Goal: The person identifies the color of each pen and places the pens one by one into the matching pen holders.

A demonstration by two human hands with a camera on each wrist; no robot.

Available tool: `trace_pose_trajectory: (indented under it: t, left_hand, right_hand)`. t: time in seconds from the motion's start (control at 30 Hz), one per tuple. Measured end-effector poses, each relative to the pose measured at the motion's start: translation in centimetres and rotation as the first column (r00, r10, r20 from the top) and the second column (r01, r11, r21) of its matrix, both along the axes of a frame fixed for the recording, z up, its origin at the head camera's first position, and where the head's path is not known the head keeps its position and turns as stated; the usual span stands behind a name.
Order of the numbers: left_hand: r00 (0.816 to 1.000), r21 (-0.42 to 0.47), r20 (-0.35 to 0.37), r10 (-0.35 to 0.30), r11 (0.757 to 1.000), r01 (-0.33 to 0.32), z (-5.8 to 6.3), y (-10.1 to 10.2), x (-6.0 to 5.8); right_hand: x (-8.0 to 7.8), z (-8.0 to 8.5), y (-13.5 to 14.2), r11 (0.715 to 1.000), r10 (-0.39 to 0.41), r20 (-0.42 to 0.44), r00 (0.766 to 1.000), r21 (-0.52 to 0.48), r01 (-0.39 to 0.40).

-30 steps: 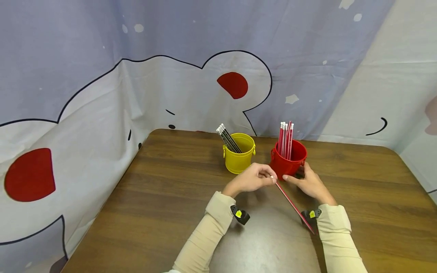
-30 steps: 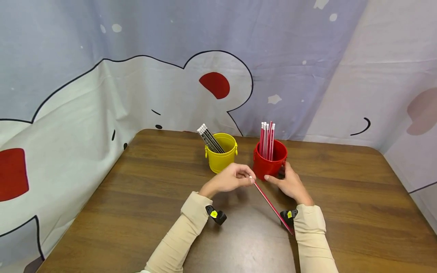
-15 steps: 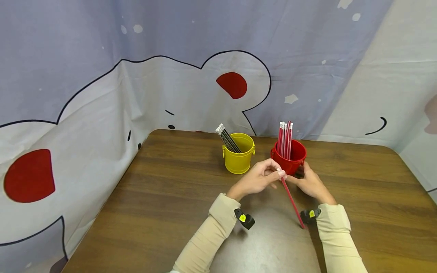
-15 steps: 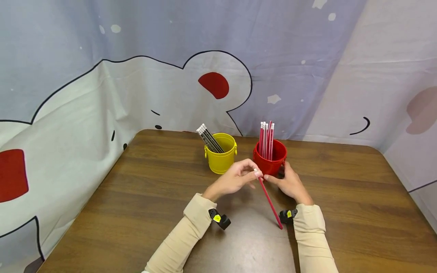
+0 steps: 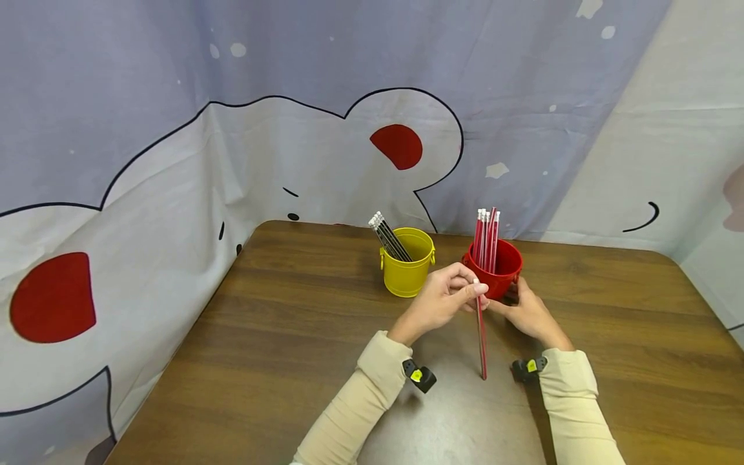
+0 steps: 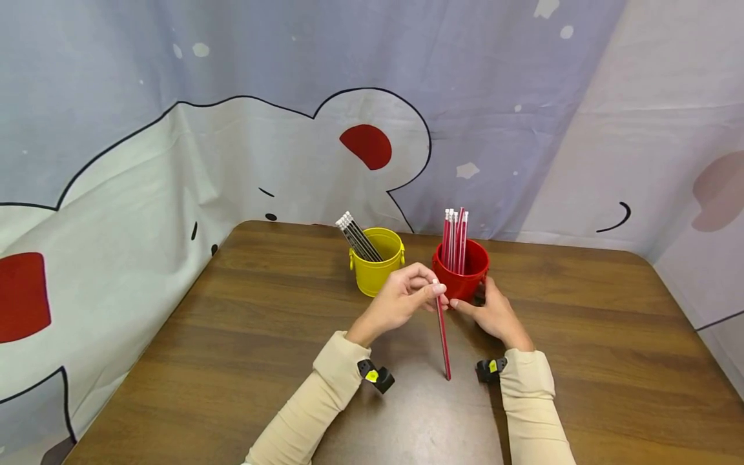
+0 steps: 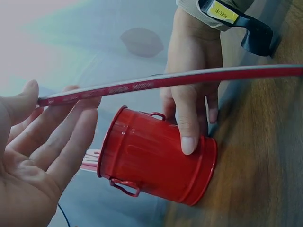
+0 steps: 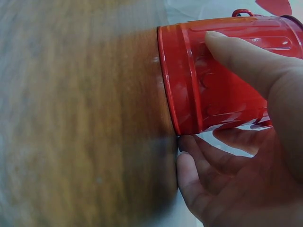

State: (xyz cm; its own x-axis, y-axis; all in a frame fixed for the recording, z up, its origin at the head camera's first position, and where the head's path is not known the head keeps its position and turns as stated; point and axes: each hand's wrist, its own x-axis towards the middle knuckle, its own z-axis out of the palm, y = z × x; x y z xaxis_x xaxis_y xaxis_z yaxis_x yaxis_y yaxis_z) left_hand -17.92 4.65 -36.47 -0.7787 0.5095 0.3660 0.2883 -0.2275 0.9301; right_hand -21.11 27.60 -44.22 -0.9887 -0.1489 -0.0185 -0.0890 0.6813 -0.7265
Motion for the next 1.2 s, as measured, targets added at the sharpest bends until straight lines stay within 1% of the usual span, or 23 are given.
trace_pose_trajectory:
  t: [0.1, 0.17, 0.23, 0.3, 0.33, 0.37, 0.43, 0.5, 0.53, 0.67, 0.73, 0.8, 0.93, 1.03, 1.07, 1.17, 1.2]
  left_hand:
    - [1.0, 0.02, -0.016, 0.021, 1.0, -0.02, 0.0, 0.1, 0.1]
    - [0.996, -0.017, -0.069, 0.051, 0.998, -0.052, -0.3, 0.3, 0.0]
    - [0.987, -0.068, -0.138, 0.083, 0.993, -0.093, -0.6, 0.6, -0.1]
    - [0.97, -0.123, -0.22, 0.107, 0.983, -0.136, -0.9, 0.8, -0.2]
    - [0.956, -0.149, -0.268, 0.12, 0.975, -0.164, -0.9, 0.8, -0.2]
    - [0.945, -0.159, -0.301, 0.127, 0.97, -0.181, -0.9, 0.9, -0.2]
    - [0.931, -0.151, -0.343, 0.126, 0.971, -0.187, -0.8, 0.9, -0.1]
    - [0.909, -0.136, -0.389, 0.147, 0.967, -0.215, -0.6, 0.8, 0.0]
    - [0.9, -0.121, -0.407, 0.156, 0.967, -0.223, -0.5, 0.8, 0.1]
    - [0.873, -0.072, -0.45, 0.189, 0.966, -0.246, 0.0, 0.5, 0.1]
    - [0.863, -0.066, -0.463, 0.201, 0.963, -0.26, 0.3, 0.3, 0.1]
    - [0.859, -0.066, -0.466, 0.211, 0.96, -0.271, 0.5, 0.2, -0.1]
    - [0.872, -0.052, -0.447, 0.202, 0.967, -0.251, 1.4, -0.1, -0.6]
    - [0.868, -0.043, -0.457, 0.193, 0.97, -0.238, 2.5, -0.3, -1.0]
    - [0.862, -0.046, -0.469, 0.194, 0.969, -0.243, 2.8, -0.3, -1.3]
    - [0.84, -0.065, -0.502, 0.205, 0.96, -0.274, 4.7, -0.7, -1.1]
    - [0.839, -0.067, -0.505, 0.204, 0.959, -0.274, 5.3, -0.8, -1.0]
  right_hand:
    - [0.1, 0.0, 0.0, 1.0, 0.002, 0.0, 1.0, -0.003, -0.002]
    - [0.0, 0.0, 0.1, 1.0, 0.003, -0.004, 1.0, -0.002, -0.003]
    - [0.0, 0.0, 0.1, 1.0, 0.002, -0.012, 1.0, -0.004, -0.002]
    - [0.0, 0.0, 0.1, 1.0, 0.005, -0.018, 1.0, -0.008, -0.005]
    - [0.0, 0.0, 0.1, 1.0, 0.005, -0.019, 1.0, -0.015, -0.005]
    - [0.0, 0.0, 0.1, 1.0, 0.006, -0.019, 1.0, -0.021, -0.007]
    - [0.0, 0.0, 0.2, 1.0, 0.01, -0.019, 1.0, -0.027, -0.01]
    - [0.0, 0.1, 0.1, 0.999, 0.012, -0.019, 1.0, -0.032, -0.013]
    - [0.1, 0.0, 0.1, 0.999, 0.012, -0.017, 1.0, -0.035, -0.013]
    - [0.1, 0.0, 0.0, 1.0, 0.003, -0.012, 1.0, -0.024, -0.003]
    - [0.1, 0.0, -0.1, 1.0, 0.0, -0.009, 1.0, -0.023, -0.001]
    - [0.1, 0.0, -0.2, 1.0, -0.003, -0.008, 1.0, -0.016, 0.003]
    - [0.1, 0.0, -0.2, 1.0, -0.006, -0.005, 1.0, -0.012, 0.006]
    - [0.0, 0.0, -0.1, 1.0, -0.005, -0.004, 1.0, -0.014, 0.005]
    - [0.0, 0.0, -0.1, 1.0, -0.004, -0.003, 1.0, -0.017, 0.004]
    - [0.0, 0.0, 0.0, 1.0, -0.001, 0.0, 1.0, -0.018, 0.001]
    - [-0.1, 0.0, 0.0, 1.0, 0.0, 0.004, 1.0, -0.02, 0.0]
